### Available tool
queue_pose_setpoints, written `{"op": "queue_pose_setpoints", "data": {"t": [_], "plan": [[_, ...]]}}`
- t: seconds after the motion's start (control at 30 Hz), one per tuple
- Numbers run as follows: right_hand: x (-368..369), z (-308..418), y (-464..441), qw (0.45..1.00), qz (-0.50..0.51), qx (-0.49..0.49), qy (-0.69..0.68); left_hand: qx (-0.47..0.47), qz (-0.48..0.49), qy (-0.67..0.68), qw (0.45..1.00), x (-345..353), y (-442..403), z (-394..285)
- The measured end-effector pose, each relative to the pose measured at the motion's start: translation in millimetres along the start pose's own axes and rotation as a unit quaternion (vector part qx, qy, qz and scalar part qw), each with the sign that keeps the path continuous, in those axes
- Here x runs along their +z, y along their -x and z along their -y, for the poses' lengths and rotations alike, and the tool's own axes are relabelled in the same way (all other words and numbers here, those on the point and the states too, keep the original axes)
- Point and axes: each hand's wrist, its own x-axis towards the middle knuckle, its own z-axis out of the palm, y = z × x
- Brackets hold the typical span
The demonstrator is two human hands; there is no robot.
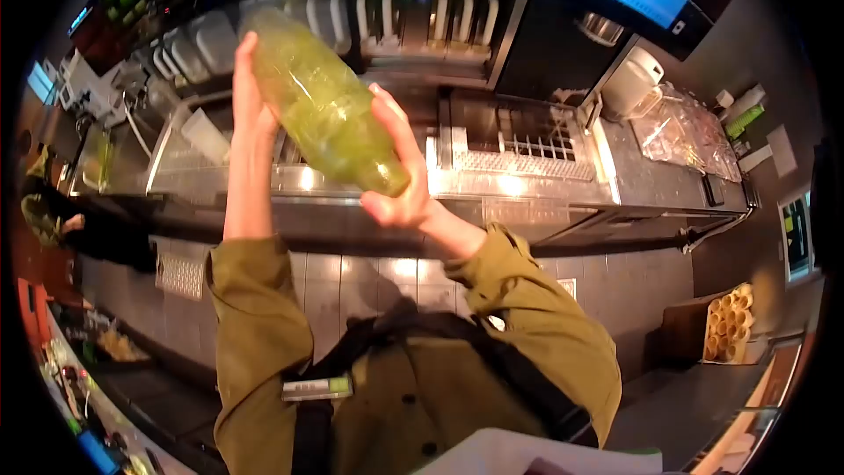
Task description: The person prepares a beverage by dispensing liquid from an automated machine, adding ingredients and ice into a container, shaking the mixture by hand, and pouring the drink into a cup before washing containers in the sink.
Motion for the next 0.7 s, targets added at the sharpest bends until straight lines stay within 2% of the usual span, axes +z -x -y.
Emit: {"op": "queue_pose_setpoints", "data": {"t": [0.03,0.07,0.1,0.13,0.17,0.23,0.27,0.33,0.37,0.4,0.43,0.47,0.5,0.53,0.6,0.63,0.67,0.7], "plan": [[10,-2,-10,0.997,-0.006,0.052,-0.059,-0.028,-0.05,-0.024,0.998,5,-13,-11],[21,-2,-20,0.987,-0.018,0.103,-0.121,0.142,-0.055,0.091,0.984,24,10,1],[32,-2,-28,0.971,-0.036,0.153,-0.18,0.098,0.017,0.014,0.995,-2,-9,-12],[29,-23,-25,1.0,-0.004,0.007,0.004,0.065,0.094,-0.069,0.991,-29,-29,-24],[31,-25,-24,1.0,-0.003,-0.012,-0.012,0.006,-0.17,-0.161,0.972,-32,-33,-27],[35,-30,-24,0.998,0.001,-0.051,-0.042,0.087,-0.057,-0.019,0.994,-9,22,-3],[47,-37,-24,0.996,-0.002,-0.016,-0.093,0.147,0.034,0.035,0.988,1,27,-12],[61,-43,9,0.982,-0.003,0.066,-0.18,0.132,0.068,0.044,0.988,-5,-2,-36],[61,-34,14,0.983,0.002,0.077,-0.165,0.057,-0.012,0.009,0.998,-36,-15,-48],[60,-25,19,0.985,0.008,0.088,-0.151,0.039,-0.06,-0.011,0.997,-40,-4,-44],[57,-7,-3,0.995,0.026,0.038,-0.09,0.019,-0.106,-0.03,0.994,-35,9,-43],[60,-9,-1,0.997,0.063,-0.045,-0.022,0.087,-0.094,-0.038,0.991,-26,18,-47],[63,-10,1,0.986,0.088,-0.134,0.043,0.164,-0.076,-0.047,0.982,-16,24,-52],[66,-12,4,0.965,0.102,-0.222,0.097,0.19,0.237,0.099,0.948,-19,36,-49],[77,-20,-3,0.97,0.106,-0.201,0.09,0.143,0.077,0.075,0.984,-44,24,-64],[83,-25,-12,0.99,0.082,-0.099,0.062,0.107,-0.016,0.072,0.992,-62,21,-68],[87,-27,-33,0.996,0.056,-0.036,0.06,0.058,-0.232,-0.151,0.959,-89,7,-82],[96,-20,-17,0.995,0.067,-0.054,0.044,0.105,-0.21,-0.113,0.965,-82,28,-78]]}}
